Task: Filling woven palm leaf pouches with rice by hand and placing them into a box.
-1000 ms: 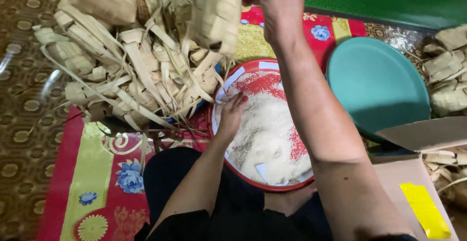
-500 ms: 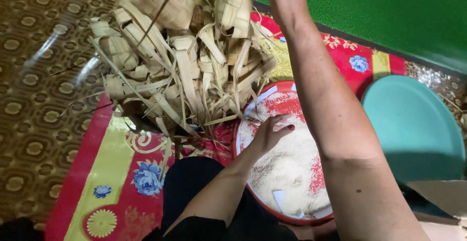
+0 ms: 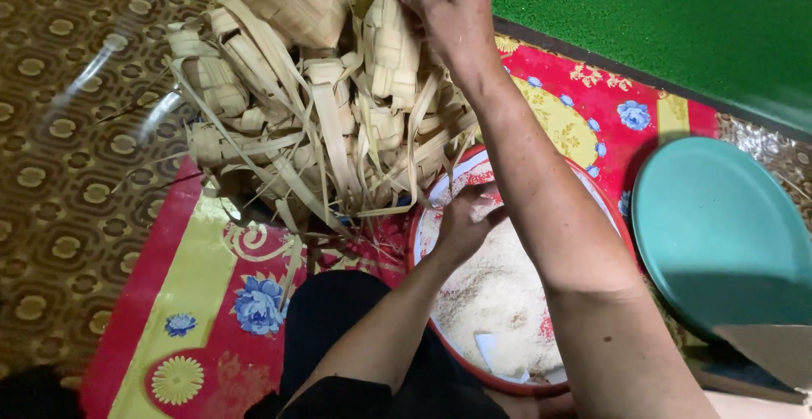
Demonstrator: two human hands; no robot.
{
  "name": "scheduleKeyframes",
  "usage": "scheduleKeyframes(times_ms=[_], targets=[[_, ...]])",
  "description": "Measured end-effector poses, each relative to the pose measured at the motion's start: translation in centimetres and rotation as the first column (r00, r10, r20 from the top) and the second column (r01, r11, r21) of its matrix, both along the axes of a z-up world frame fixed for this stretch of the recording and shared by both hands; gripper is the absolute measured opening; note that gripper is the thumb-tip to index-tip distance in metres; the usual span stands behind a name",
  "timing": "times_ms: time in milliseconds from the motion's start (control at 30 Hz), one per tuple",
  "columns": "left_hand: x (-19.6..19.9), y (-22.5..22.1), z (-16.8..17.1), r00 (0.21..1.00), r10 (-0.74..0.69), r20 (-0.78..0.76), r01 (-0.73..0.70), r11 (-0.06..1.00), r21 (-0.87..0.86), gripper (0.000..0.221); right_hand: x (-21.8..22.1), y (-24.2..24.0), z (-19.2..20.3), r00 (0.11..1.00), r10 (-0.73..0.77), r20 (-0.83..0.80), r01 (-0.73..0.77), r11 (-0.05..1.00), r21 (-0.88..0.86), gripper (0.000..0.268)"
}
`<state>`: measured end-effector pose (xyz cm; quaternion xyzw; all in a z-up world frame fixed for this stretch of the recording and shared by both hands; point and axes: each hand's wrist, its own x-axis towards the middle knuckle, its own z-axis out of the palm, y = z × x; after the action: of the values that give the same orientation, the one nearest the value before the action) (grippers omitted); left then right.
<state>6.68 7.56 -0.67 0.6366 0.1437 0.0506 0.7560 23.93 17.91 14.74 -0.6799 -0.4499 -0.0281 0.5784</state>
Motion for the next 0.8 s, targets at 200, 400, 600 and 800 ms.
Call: scheduleKeyframes(times_ms=[200, 400, 600, 800], targets=[[-0.4, 4.5, 3.6, 0.447, 0.352, 0.822, -0.798, 0.572, 0.189, 0.029, -2.1, -2.2, 1.2, 0.998, 0.049, -0.041, -0.051, 0.997, -0.049, 0.030], [2.6, 14.6, 8.7, 0.470, 0.465, 0.750, -0.878, 0.331, 0.345, 0.052, -3.2, -4.7, 1.0, 0.999, 0.034, -0.022, -0.036, 0.995, -0.089, 0.044], [5.4, 21.5, 13.0, 0.855, 0.252, 0.454, -0.506, 0.206, 0.838, 0.095, -7.1, -10.2, -0.1, 0.976, 0.037, -0.216, -0.030, 0.999, 0.037, 0.029], [5.6, 23.2, 15.4, 0.892, 0.332, 0.308, -0.449, 0.556, 0.700, 0.034, -12.3, -19.3, -4.2, 0.911, -0.071, -0.405, 0.022, 0.992, -0.124, 0.023]])
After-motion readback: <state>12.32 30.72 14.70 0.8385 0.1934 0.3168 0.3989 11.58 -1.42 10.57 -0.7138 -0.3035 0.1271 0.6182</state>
